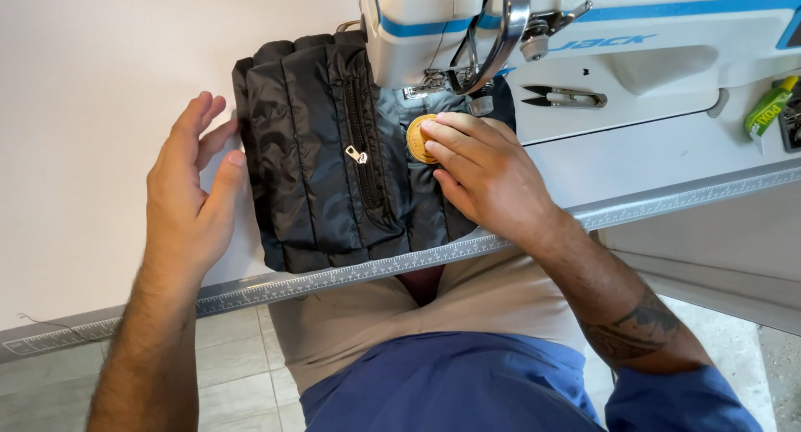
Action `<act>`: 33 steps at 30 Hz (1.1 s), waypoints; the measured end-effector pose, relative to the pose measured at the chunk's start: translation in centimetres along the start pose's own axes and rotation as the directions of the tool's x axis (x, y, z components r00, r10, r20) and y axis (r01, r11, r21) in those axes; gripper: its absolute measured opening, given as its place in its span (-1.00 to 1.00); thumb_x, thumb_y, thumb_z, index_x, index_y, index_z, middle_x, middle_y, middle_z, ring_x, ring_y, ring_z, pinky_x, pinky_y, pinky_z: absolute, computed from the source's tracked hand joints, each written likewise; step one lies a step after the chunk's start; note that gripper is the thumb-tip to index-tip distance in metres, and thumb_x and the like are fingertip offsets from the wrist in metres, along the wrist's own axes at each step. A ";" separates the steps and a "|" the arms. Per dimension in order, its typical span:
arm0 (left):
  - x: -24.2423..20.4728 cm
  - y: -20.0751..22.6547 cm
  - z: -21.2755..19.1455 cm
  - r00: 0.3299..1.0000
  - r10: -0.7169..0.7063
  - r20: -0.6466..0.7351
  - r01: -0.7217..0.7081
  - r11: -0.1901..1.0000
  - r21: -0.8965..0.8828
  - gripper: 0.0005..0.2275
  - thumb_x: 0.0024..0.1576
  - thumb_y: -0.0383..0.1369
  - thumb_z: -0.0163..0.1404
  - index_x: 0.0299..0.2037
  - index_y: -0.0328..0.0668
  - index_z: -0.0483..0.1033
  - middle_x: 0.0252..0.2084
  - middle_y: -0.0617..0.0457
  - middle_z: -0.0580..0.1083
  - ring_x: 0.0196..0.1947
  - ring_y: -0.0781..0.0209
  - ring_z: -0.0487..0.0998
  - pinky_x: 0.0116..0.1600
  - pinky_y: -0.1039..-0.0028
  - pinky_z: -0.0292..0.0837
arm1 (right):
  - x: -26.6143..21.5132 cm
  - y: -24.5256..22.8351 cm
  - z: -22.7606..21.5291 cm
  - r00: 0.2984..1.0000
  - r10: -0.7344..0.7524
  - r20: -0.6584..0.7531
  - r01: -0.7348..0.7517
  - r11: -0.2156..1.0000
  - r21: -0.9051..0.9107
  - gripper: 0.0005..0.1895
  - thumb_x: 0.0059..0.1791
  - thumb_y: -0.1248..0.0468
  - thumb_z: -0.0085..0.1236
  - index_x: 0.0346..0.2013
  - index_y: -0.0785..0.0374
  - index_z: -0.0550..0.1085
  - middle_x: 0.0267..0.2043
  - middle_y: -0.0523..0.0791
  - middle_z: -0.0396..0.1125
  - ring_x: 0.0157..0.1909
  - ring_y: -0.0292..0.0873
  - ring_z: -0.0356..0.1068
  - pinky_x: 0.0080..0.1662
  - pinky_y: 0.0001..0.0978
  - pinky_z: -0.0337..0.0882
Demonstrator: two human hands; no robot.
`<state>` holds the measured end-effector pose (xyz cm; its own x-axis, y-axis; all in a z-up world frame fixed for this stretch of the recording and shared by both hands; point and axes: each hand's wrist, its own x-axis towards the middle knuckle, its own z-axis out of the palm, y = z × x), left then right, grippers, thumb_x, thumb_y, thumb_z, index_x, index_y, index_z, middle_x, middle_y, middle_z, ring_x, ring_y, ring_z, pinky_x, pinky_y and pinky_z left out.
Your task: Sewing a leather logo patch onto a black quilted bag using an industrial sewing machine
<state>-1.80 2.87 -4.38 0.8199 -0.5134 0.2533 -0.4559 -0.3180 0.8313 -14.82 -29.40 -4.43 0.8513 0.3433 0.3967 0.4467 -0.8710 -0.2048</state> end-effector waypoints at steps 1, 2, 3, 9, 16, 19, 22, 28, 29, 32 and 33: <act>0.2 0.0 0.2 1.000 0.002 0.007 -0.003 1.000 0.006 -0.54 0.35 -0.51 -0.14 0.42 -0.51 0.05 0.41 -0.47 0.25 0.31 -0.27 0.45 0.43 0.13 0.26 | -0.1 0.1 0.1 1.000 0.000 0.001 0.000 1.000 -0.022 -0.70 0.05 0.40 0.20 0.07 0.43 0.50 0.25 0.02 0.39 0.28 0.09 0.36 0.20 0.00 0.41; 0.3 0.0 0.2 1.000 0.001 0.010 -0.001 1.000 0.005 -0.54 0.35 -0.51 -0.14 0.42 -0.51 0.05 0.41 -0.47 0.25 0.31 -0.27 0.45 0.43 0.13 0.26 | 0.0 0.1 0.2 1.000 0.003 0.002 -0.003 1.000 -0.021 -0.70 0.05 0.40 0.20 0.07 0.43 0.50 0.25 0.02 0.39 0.28 0.09 0.36 0.20 0.00 0.41; 0.5 0.0 0.2 1.000 -0.010 0.017 0.009 1.000 0.029 -0.54 0.35 -0.50 -0.15 0.43 -0.49 0.06 0.41 -0.45 0.25 0.31 -0.26 0.45 0.42 0.14 0.26 | 0.1 0.1 0.2 1.000 0.012 0.021 -0.011 0.999 -0.051 -0.67 0.04 0.39 0.21 0.09 0.42 0.50 0.26 0.01 0.38 0.30 0.06 0.34 0.21 -0.03 0.39; 1.6 0.0 0.4 0.999 -0.005 0.033 0.003 0.997 0.083 -0.55 0.35 -0.50 -0.16 0.43 -0.51 0.06 0.41 -0.47 0.26 0.32 -0.27 0.43 0.42 0.13 0.25 | 0.4 0.7 1.0 0.998 0.041 0.049 -0.033 0.987 -0.158 -0.63 0.05 0.38 0.22 0.15 0.38 0.50 0.31 -0.05 0.37 0.36 -0.02 0.29 0.10 -0.16 0.35; 3.2 0.2 -0.4 0.989 0.135 0.068 -0.147 0.961 0.234 -0.53 0.26 -0.52 0.02 0.37 -0.59 0.26 0.33 -0.42 0.35 0.34 -0.28 0.36 0.40 0.06 0.27 | 0.2 1.2 1.6 0.998 0.055 0.028 -0.049 0.981 -0.188 -0.66 0.06 0.38 0.22 0.13 0.36 0.53 0.30 -0.06 0.39 0.39 -0.03 0.29 0.07 -0.19 0.36; 3.6 2.0 -0.3 0.933 0.360 0.024 -0.355 0.906 0.230 -0.71 0.26 -0.65 0.07 0.18 -0.62 0.50 0.26 -0.43 0.43 0.28 -0.32 0.46 0.39 0.01 0.39 | 0.0 1.3 1.8 0.998 0.054 0.019 -0.049 0.980 -0.191 -0.65 0.06 0.38 0.24 0.14 0.36 0.53 0.31 -0.04 0.38 0.39 -0.02 0.29 0.12 -0.18 0.36; 4.3 3.4 1.1 0.839 0.533 0.114 -0.541 0.792 0.283 -0.84 0.23 -0.62 0.15 -0.01 -0.50 0.61 0.09 -0.27 0.57 0.14 -0.24 0.51 0.28 0.01 0.41 | 0.0 1.4 1.8 0.998 0.068 0.012 -0.065 0.983 -0.173 -0.63 0.06 0.39 0.24 0.17 0.35 0.52 0.32 -0.06 0.37 0.39 -0.03 0.30 0.11 -0.18 0.36; 5.6 4.9 4.1 0.706 0.555 0.440 -0.705 0.604 0.372 -0.68 0.10 -0.28 0.29 -0.01 -0.25 0.58 0.21 -0.08 0.50 0.16 -0.07 0.50 0.16 0.11 0.40 | -0.1 1.4 2.0 0.998 0.057 -0.009 -0.057 0.987 -0.150 -0.66 0.05 0.42 0.24 0.13 0.38 0.52 0.30 -0.02 0.38 0.38 0.01 0.30 0.15 -0.11 0.37; 5.6 5.0 4.5 0.704 0.559 0.439 -0.708 0.601 0.370 -0.68 0.10 -0.28 0.29 -0.01 -0.25 0.58 0.21 -0.08 0.50 0.16 -0.07 0.50 0.16 0.11 0.40 | -0.2 1.4 2.0 0.998 0.057 -0.010 -0.058 0.986 -0.154 -0.66 0.05 0.42 0.24 0.13 0.38 0.52 0.30 -0.02 0.38 0.38 0.01 0.30 0.15 -0.11 0.37; 5.1 5.2 5.5 0.706 0.480 0.521 -0.699 0.589 0.406 -0.31 -0.08 0.08 0.31 0.16 -0.22 0.51 0.31 -0.15 0.41 0.26 -0.11 0.41 0.25 0.04 0.36 | -0.3 1.5 2.1 0.997 0.075 -0.011 -0.076 0.989 -0.129 -0.62 0.06 0.43 0.22 0.18 0.38 0.51 0.31 -0.02 0.37 0.40 0.02 0.30 0.21 -0.10 0.35; 4.9 5.3 5.7 0.707 0.454 0.542 -0.698 0.569 0.434 -0.27 -0.09 0.14 0.28 0.18 -0.19 0.50 0.34 -0.17 0.37 0.30 -0.12 0.37 0.28 0.02 0.32 | -0.3 1.6 2.1 0.996 0.084 -0.003 -0.084 0.989 -0.119 -0.62 0.05 0.43 0.22 0.18 0.36 0.51 0.34 -0.03 0.35 0.41 0.01 0.29 0.20 -0.11 0.35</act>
<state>-2.15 -5.91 -1.61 0.1855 -0.9395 0.2882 -0.9823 -0.1688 0.0817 -13.83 -30.17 -6.74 0.8851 0.2676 0.3807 0.3377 -0.9323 -0.1298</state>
